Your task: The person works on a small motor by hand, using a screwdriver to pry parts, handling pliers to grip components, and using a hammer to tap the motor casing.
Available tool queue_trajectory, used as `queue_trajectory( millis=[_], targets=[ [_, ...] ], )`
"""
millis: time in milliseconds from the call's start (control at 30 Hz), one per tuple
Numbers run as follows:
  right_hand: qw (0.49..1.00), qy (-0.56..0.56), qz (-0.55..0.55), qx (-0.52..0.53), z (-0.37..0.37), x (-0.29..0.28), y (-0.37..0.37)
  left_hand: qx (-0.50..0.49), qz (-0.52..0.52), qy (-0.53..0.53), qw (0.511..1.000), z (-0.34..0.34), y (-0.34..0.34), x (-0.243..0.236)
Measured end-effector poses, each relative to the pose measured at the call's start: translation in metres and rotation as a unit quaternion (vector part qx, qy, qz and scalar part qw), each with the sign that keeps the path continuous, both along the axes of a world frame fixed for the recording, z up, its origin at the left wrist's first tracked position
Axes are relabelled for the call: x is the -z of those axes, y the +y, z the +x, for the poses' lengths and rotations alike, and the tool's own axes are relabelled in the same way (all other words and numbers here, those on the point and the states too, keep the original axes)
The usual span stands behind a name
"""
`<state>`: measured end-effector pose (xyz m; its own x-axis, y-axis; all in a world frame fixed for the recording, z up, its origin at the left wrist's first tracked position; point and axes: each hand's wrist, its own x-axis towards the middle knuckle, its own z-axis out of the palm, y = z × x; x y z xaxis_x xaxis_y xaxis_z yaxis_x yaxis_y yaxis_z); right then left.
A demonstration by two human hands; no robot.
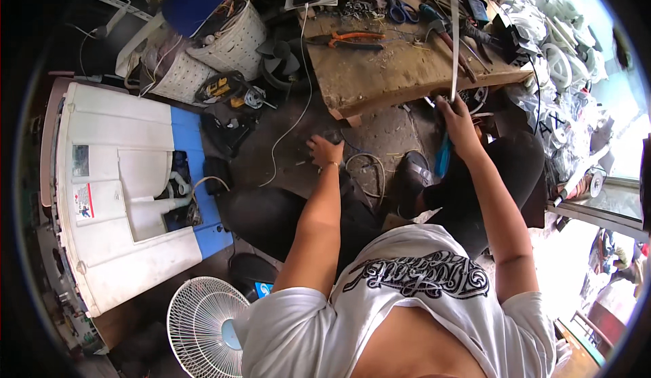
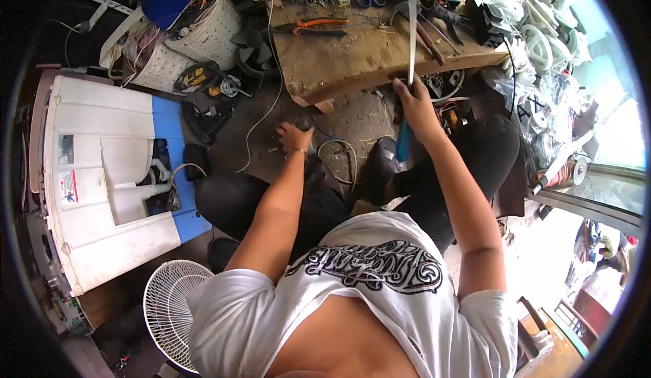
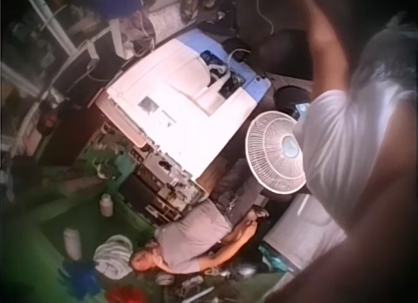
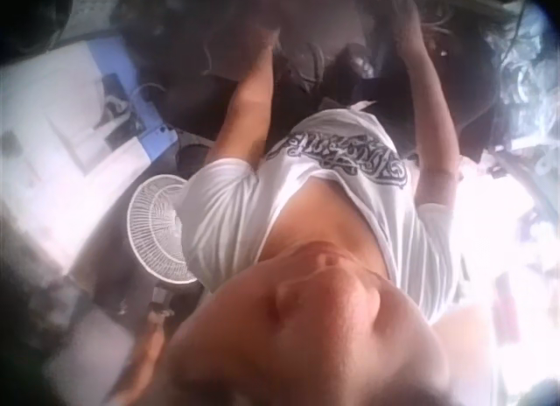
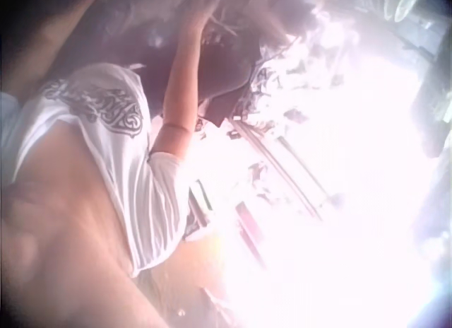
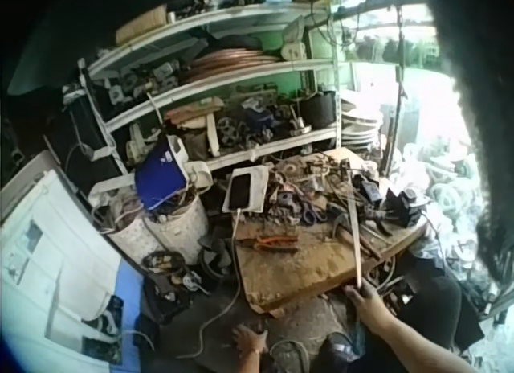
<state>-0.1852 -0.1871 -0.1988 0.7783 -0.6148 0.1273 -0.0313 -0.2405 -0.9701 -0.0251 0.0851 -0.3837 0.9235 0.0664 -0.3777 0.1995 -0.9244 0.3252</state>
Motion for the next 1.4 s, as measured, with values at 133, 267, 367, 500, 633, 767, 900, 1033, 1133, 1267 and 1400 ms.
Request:
queue_trajectory(
  millis=[133,267,367,500,633,767,900,1033,1133,1267,1400],
  targets=[
    [0.980,0.111,-0.166,-0.017,0.045,0.009,-0.034,-0.058,0.001,-0.011,0.998,0.000,0.017,0.002],
    [0.942,0.113,-0.315,-0.002,0.087,0.001,-0.047,-0.161,-0.065,0.060,0.983,0.005,0.039,0.001],
    [0.925,0.156,-0.348,0.010,0.115,0.003,-0.054,-0.169,-0.072,0.029,0.983,-0.002,0.041,0.003],
    [0.856,0.194,-0.478,0.049,0.133,0.021,-0.059,-0.168,-0.110,-0.036,0.979,-0.018,0.041,0.020],
    [0.789,0.253,-0.558,0.050,0.127,0.036,-0.056,-0.133,-0.174,-0.110,0.970,-0.026,0.043,0.039],
    [0.762,0.245,-0.598,0.057,0.124,0.039,-0.050,-0.071,-0.185,-0.073,0.977,-0.009,0.044,0.042],
    [0.755,0.239,-0.606,0.075,0.128,0.039,-0.046,-0.025,-0.136,0.023,0.990,0.017,0.032,0.036],
    [0.757,0.235,-0.605,0.075,0.129,0.044,-0.043,0.023,-0.085,0.041,0.995,0.012,0.018,0.033],
    [0.762,0.208,-0.607,0.091,0.130,0.046,-0.042,0.045,-0.016,0.053,0.997,0.010,0.017,0.024],
    [0.769,0.213,-0.595,0.096,0.131,0.048,-0.041,0.077,0.062,0.096,0.990,0.010,0.026,0.004],
    [0.769,0.211,-0.595,0.099,0.132,0.047,-0.039,0.127,0.169,0.081,0.974,0.015,0.022,-0.018]
  ],
)
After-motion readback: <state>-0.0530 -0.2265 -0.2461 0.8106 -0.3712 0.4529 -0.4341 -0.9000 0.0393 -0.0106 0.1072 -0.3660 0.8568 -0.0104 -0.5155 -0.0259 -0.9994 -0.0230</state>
